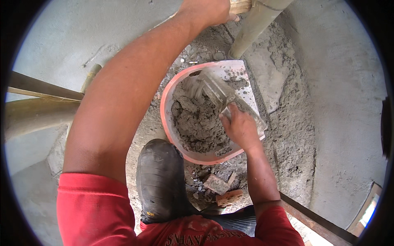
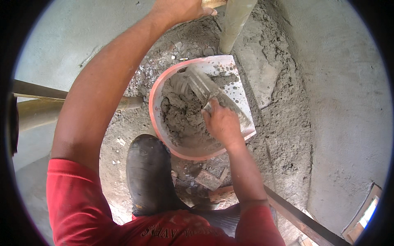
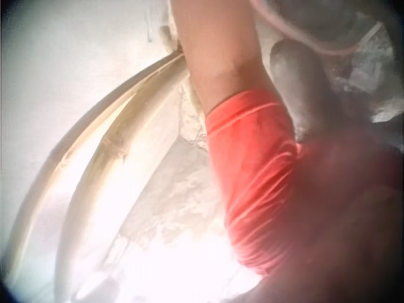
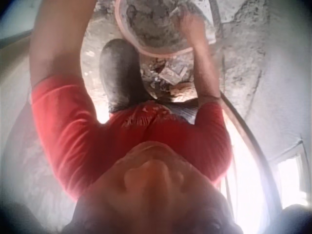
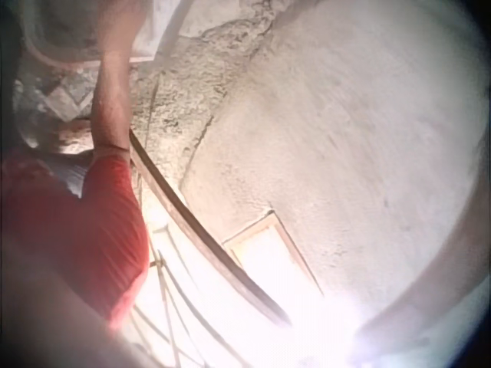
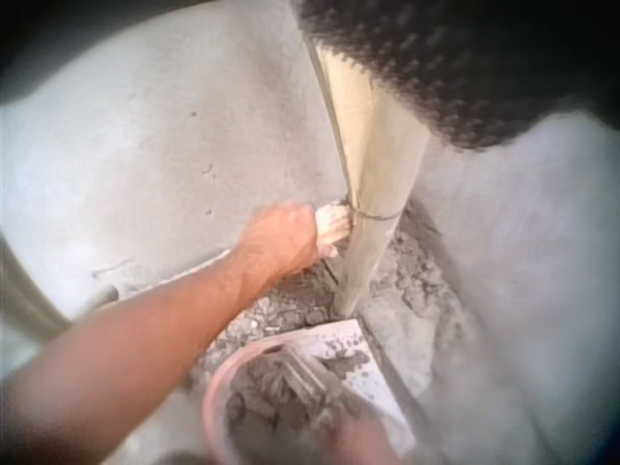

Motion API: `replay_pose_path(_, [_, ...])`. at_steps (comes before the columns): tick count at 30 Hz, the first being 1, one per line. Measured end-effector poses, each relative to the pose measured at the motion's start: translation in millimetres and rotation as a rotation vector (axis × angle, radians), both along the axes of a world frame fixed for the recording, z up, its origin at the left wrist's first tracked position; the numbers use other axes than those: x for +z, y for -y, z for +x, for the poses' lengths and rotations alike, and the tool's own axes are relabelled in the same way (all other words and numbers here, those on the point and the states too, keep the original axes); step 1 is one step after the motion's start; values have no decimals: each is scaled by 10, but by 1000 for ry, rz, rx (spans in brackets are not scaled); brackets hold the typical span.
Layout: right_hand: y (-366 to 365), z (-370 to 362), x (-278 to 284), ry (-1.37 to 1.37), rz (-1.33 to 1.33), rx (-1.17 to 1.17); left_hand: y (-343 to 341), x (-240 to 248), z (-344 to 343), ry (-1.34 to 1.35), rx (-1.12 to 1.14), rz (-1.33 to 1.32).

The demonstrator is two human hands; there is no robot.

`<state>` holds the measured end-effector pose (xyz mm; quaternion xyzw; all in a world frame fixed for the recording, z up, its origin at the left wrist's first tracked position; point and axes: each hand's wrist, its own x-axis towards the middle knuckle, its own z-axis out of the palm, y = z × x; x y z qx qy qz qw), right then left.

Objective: The person applies plaster to a concrete wall using a trowel and then carries a container filled with plaster through an active work zone.

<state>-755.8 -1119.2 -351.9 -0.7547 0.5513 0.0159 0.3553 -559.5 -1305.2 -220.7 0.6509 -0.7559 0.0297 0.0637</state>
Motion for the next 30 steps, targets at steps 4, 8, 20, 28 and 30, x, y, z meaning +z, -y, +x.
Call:
replay_pose_path(4, [492, 344, -534, 552, -133, -376, 42, -71, -13, -6, -59, -125])
replay_pose_path(8, [1733, 949, -863, 760, 462, -742, 129, -89, -66, -33, -62, -70])
replay_pose_path(20, [2257, 1039, -1147, 394, 156, -409, 5, 18, -81, -130, -106, -64])
replay_pose_path(28, [55, 153, 30, 108, -82, -185, 186, -108, 80, 64, -42, -61])
replay_pose_path(30, [-182, -282, -44, 212, -56, -438, 195, -96, -36, 56, -38, -62])
